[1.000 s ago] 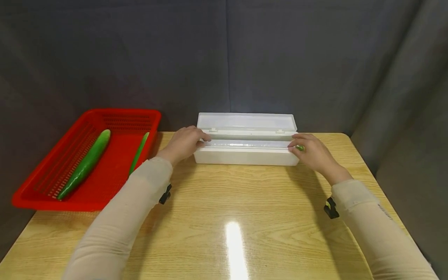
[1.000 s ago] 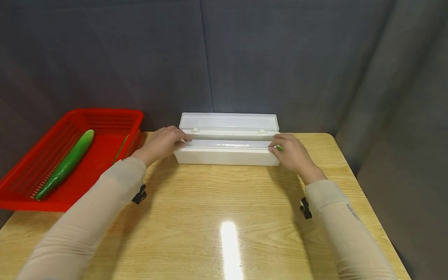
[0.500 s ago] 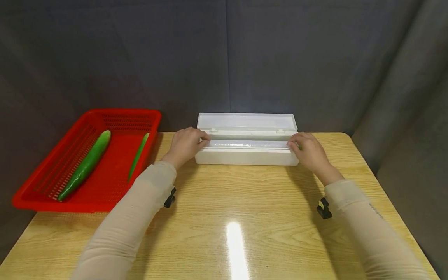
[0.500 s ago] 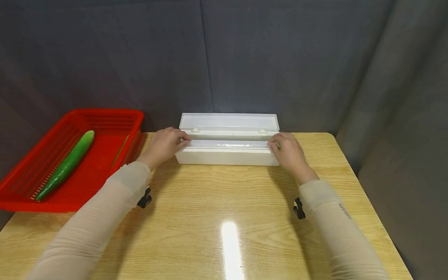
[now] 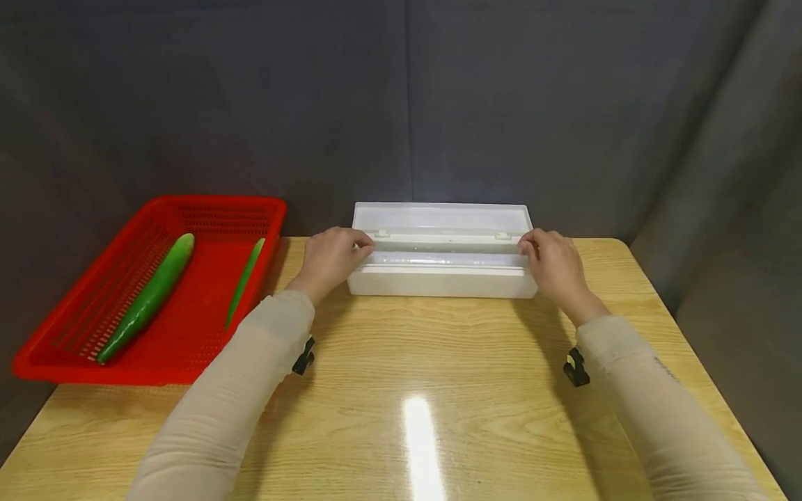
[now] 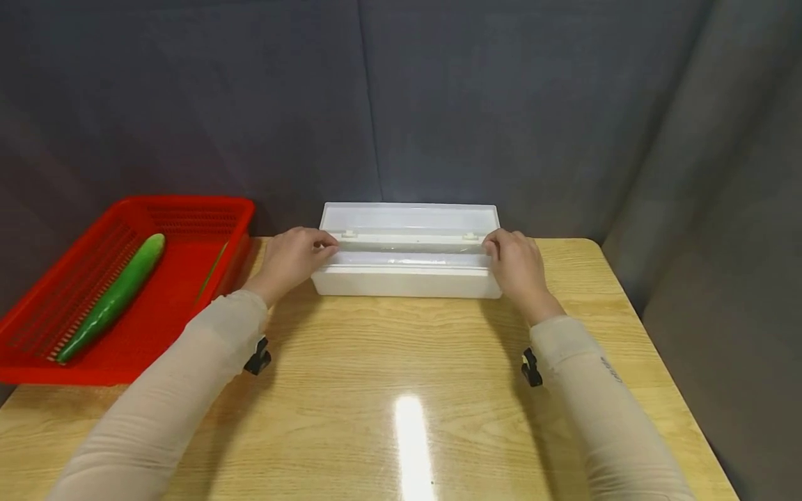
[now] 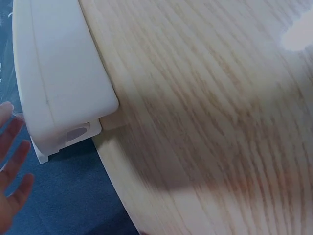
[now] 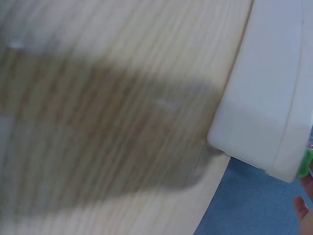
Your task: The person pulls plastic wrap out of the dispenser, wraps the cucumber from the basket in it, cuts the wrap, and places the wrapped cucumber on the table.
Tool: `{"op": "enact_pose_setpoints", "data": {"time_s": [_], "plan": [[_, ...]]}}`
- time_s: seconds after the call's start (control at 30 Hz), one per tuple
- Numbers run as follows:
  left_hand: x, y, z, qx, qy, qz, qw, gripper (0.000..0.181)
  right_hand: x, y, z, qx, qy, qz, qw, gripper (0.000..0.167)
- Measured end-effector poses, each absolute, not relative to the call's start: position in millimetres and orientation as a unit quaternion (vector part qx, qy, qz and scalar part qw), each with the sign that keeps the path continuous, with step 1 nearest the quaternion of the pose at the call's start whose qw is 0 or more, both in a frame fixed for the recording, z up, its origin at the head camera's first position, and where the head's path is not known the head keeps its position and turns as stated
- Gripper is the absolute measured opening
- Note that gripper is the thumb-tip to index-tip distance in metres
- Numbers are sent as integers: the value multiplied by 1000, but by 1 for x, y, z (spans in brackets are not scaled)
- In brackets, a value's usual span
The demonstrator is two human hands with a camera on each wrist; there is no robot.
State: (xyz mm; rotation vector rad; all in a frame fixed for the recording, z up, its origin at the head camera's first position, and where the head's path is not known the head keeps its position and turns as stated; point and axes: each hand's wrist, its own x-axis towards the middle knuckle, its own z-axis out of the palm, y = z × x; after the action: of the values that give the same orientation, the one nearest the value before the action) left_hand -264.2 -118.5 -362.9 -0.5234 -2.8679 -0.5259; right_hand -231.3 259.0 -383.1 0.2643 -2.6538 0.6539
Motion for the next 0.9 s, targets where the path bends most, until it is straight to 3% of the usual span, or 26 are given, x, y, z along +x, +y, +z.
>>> {"op": "enact_pose_setpoints", "data": {"time_s": [0.9], "plan": [[-264,-120,-346,-141,-962,-226,59,23,-233,261,-357,63,-956,218,186,20]]}}
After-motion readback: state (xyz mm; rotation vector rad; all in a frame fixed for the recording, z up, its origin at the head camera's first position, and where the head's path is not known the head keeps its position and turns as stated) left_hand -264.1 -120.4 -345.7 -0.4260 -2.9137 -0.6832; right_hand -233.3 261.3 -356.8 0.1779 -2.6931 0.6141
